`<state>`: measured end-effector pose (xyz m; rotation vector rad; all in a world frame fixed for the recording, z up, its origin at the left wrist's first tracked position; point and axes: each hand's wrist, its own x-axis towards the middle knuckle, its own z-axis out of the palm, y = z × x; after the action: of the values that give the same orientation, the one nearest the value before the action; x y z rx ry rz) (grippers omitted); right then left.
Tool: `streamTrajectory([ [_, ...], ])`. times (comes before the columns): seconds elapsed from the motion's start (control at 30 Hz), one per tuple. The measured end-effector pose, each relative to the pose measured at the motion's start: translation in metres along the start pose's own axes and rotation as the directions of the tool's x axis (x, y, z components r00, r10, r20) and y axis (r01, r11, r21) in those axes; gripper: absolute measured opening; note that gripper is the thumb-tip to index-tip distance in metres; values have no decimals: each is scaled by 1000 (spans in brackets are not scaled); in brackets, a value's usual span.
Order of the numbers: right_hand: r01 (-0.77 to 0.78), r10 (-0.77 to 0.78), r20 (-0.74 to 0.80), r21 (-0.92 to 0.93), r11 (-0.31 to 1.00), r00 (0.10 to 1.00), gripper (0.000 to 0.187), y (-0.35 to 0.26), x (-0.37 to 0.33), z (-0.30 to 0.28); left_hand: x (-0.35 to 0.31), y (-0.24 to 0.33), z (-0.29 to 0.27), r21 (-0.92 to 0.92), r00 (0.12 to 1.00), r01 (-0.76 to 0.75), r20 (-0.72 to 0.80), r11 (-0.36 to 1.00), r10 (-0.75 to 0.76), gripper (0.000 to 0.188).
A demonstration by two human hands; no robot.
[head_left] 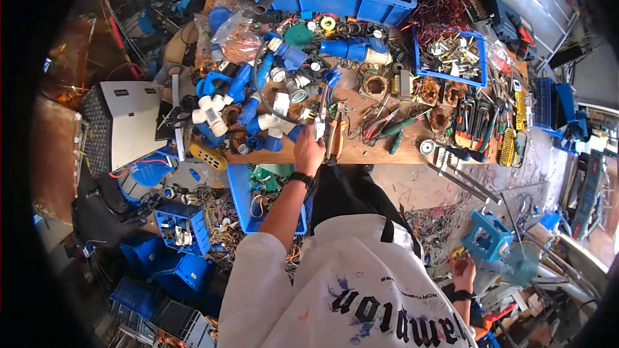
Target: The person assembles a blue electrical connector by inserting a white cylindrical component and tightening it with a screwdriver. They then handle a short length of wire and later use the screwdriver to tighten screws on a white electrical switch with attached wires.
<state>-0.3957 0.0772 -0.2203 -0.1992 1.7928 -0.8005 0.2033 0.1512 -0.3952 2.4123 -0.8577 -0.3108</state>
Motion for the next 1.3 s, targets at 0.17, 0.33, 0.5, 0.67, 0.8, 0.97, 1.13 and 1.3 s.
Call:
streamTrajectory([
  [0.17,46,-46,-25,-7,999,999,17,16,-54,-6,25,-1,21,264,993,-4,111,965,-26,37],
  [0.33,60,-58,-49,38,997,997,17,45,-83,-3,32,-6,30,252,984,6,169,968,-50,33],
  [0.5,16,1,-151,113,993,988,16,69,-95,3,38,-13,30,183,975,33,211,983,-72,33],
  [0.67,40,-22,-132,133,990,991,15,81,-96,-3,35,-5,28,235,985,-35,175,971,-7,38],
  [0.8,45,-28,-134,126,991,991,13,84,-102,3,34,-3,30,220,966,-5,253,975,-52,41],
  [0.97,60,-47,-105,121,991,993,15,89,-94,0,37,-5,15,176,974,9,220,984,-48,43],
  [1.13,75,-67,-81,97,992,994,16,84,-99,26,46,-18,-11,-331,980,161,161,930,-113,50],
  [1.3,0,-19,89,207,978,996,15,76,-92,45,68,3,-89,-626,644,765,743,153,-182,25],
])
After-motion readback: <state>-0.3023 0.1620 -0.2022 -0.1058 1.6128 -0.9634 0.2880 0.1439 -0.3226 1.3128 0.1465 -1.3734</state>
